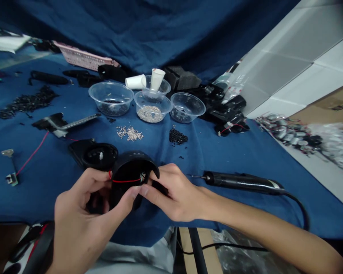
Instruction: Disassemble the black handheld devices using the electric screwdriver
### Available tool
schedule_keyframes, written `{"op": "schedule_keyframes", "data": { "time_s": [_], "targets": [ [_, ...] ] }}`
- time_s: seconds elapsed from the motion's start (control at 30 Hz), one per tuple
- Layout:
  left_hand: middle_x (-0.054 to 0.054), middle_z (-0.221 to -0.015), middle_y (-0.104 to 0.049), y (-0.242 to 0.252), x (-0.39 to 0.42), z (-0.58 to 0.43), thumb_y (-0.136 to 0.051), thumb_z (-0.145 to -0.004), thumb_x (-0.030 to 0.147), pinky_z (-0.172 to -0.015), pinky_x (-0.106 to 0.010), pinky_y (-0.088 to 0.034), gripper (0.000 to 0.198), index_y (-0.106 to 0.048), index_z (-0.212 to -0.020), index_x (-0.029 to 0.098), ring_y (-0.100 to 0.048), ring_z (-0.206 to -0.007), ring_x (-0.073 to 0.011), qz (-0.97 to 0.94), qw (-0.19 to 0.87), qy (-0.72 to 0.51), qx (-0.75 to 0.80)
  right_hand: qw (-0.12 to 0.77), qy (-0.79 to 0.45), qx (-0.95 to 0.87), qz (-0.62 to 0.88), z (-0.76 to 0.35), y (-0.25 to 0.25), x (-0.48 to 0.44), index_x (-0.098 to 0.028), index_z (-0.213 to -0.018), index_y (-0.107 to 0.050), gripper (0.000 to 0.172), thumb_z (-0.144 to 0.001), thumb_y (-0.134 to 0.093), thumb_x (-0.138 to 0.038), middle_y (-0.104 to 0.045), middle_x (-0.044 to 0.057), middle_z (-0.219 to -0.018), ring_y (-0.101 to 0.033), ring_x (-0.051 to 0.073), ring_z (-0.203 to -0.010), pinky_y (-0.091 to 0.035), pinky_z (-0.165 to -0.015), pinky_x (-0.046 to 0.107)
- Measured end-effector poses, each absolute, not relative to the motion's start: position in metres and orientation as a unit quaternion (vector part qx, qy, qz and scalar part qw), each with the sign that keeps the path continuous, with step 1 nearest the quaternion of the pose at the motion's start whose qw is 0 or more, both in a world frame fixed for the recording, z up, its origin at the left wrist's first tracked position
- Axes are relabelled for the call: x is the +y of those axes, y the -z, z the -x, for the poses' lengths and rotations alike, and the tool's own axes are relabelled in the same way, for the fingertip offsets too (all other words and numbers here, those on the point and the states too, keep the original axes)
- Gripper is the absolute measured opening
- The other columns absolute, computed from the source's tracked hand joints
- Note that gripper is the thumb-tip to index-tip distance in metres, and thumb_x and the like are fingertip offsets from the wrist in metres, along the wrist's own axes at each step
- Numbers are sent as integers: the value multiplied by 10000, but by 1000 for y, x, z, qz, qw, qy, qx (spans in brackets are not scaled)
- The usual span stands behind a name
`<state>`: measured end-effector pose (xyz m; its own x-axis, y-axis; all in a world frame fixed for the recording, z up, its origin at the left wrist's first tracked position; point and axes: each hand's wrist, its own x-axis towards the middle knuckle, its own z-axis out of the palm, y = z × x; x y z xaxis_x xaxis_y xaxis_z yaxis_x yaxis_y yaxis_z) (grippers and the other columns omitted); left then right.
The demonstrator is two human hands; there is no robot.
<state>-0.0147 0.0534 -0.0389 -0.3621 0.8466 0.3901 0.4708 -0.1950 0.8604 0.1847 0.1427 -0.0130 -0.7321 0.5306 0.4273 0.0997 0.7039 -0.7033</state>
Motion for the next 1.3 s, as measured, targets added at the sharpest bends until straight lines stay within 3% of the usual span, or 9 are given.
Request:
{"op": "schedule_keyframes", "data": {
  "time_s": [0.23, 0.37, 0.47, 0.57, 0.63, 0.8, 0.97, 1.1, 1.3],
  "targets": [
    [88, -695, -743, 27, 53, 17, -897, -913, 503, -437, -186, -453, 287, -724, -912, 275, -557, -505, -100, -550, 216, -524, 613, 294, -391, -844, 220, -186, 11, 140, -229, -795, -460, 349, -1086, -635, -314, -458, -67, -679, -396, 83, -590, -340, -599, 262],
    [98, -638, -692, 23, 49, 40, -768, -1053, 465, -457, -234, -458, 219, -744, -914, 297, -540, -445, -99, -661, 103, -470, 576, 269, -504, -766, 293, -191, 5, 139, -232, -714, -469, 493, -1072, -660, -512, -491, -60, -580, -420, 87, -539, -327, -565, 268],
    [-32, -1003, -806, 29, 55, 63, -814, -1037, 418, -822, -377, -636, 166, -749, -1112, 285, -772, -855, -233, -681, -92, -455, 566, 266, -556, -706, 348, -195, 4, 143, -238, -677, -487, 589, -1041, -650, -671, -485, -57, -508, -424, 91, -485, -295, -522, 275],
    [-191, -1454, -742, 36, 69, 82, -818, -1034, 404, -1168, -607, -552, 514, -638, -1475, 212, -677, -1422, -442, -753, -181, -368, 514, 253, -587, -682, 356, -197, 4, 147, -236, -687, -509, 610, -985, -682, -740, -465, -70, -484, -379, 83, -458, -262, -499, 273],
    [-169, -1479, -757, 38, 79, 91, -728, -1099, 301, -1206, -615, -521, 419, -607, -1489, 211, -681, -1450, -415, -787, -183, -330, 488, 243, -594, -678, 358, -196, 4, 149, -237, -687, -508, 613, -965, -694, -750, -455, -75, -475, -372, 81, -451, -255, -495, 270],
    [-91, -1252, -841, 33, 82, 96, -695, -1121, 240, -1103, -522, -590, 120, -677, -1240, 242, -823, -1124, -315, -777, -213, -352, 476, 226, -507, -725, 407, -190, 2, 147, -239, -691, -493, 534, -1035, -626, -625, -482, -67, -495, -428, 95, -467, -299, -518, 264],
    [-72, -1130, -864, 18, 65, 94, -658, -1148, 327, -849, -444, -588, 153, -683, -1261, 227, -837, -975, -301, -743, -196, -366, 526, 195, -301, -816, 454, -184, -3, 136, -193, -810, -668, 320, -1073, -625, -370, -622, -40, -581, -527, 107, -515, -353, -579, 270],
    [-42, -1083, -866, 6, 54, 94, -625, -1151, 411, -817, -464, -553, 200, -701, -1248, 253, -822, -937, -321, -710, -185, -358, 577, 311, -61, -877, 362, -177, -7, 115, -178, -882, -725, 208, -1070, -656, -236, -688, -30, -640, -545, 95, -509, -386, -564, 274],
    [-13, -976, -833, 0, 49, 86, -589, -1141, 522, -689, -406, -492, 296, -744, -1202, 277, -799, -850, -274, -679, -153, -368, 616, 260, 17, -934, 245, -161, -10, 101, -150, -1064, -820, 324, -1103, -711, -452, -768, 34, -837, -640, 136, -607, -325, -512, 337]
  ]
}}
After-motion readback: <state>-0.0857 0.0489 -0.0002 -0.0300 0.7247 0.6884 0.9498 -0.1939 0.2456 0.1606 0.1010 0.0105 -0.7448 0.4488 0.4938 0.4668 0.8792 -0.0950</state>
